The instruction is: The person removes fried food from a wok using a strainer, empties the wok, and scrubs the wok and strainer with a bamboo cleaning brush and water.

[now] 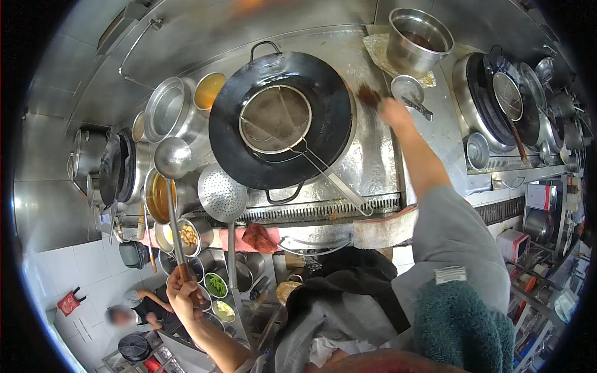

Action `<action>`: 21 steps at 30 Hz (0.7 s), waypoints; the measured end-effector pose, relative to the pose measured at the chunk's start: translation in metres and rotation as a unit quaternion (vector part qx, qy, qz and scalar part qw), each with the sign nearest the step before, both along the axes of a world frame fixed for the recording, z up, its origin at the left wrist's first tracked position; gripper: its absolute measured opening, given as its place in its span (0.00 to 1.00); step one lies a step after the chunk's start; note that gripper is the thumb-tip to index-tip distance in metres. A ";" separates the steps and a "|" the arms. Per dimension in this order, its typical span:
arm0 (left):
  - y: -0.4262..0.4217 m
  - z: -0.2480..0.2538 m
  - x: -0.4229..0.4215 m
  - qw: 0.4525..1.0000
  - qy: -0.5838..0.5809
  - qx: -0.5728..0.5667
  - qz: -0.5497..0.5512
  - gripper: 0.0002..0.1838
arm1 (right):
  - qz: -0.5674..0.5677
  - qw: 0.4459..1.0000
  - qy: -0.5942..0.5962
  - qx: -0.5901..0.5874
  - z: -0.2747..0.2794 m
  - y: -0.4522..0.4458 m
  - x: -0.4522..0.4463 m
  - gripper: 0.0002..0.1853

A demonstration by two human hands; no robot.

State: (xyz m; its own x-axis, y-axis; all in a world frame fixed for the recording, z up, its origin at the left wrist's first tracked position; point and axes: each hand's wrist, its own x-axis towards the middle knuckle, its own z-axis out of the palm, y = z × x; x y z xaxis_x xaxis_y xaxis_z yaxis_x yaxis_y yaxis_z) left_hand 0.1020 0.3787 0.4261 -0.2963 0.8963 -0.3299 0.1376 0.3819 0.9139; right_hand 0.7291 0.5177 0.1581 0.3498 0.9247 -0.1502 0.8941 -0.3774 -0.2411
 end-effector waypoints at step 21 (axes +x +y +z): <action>0.383 -0.080 -0.030 0.839 0.518 -0.096 -0.141 0.12 | -0.057 0.980 0.187 -0.043 0.059 -0.275 -0.156 0.25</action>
State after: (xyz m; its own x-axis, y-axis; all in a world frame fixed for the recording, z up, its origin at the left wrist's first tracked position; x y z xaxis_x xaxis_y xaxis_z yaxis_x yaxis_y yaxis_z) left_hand 0.0718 0.7618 0.3460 -0.2981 0.9388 -0.1726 0.9287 0.3271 0.1748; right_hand 0.5727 0.2429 0.2169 0.3557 0.8610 -0.3635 0.7007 -0.5030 -0.5060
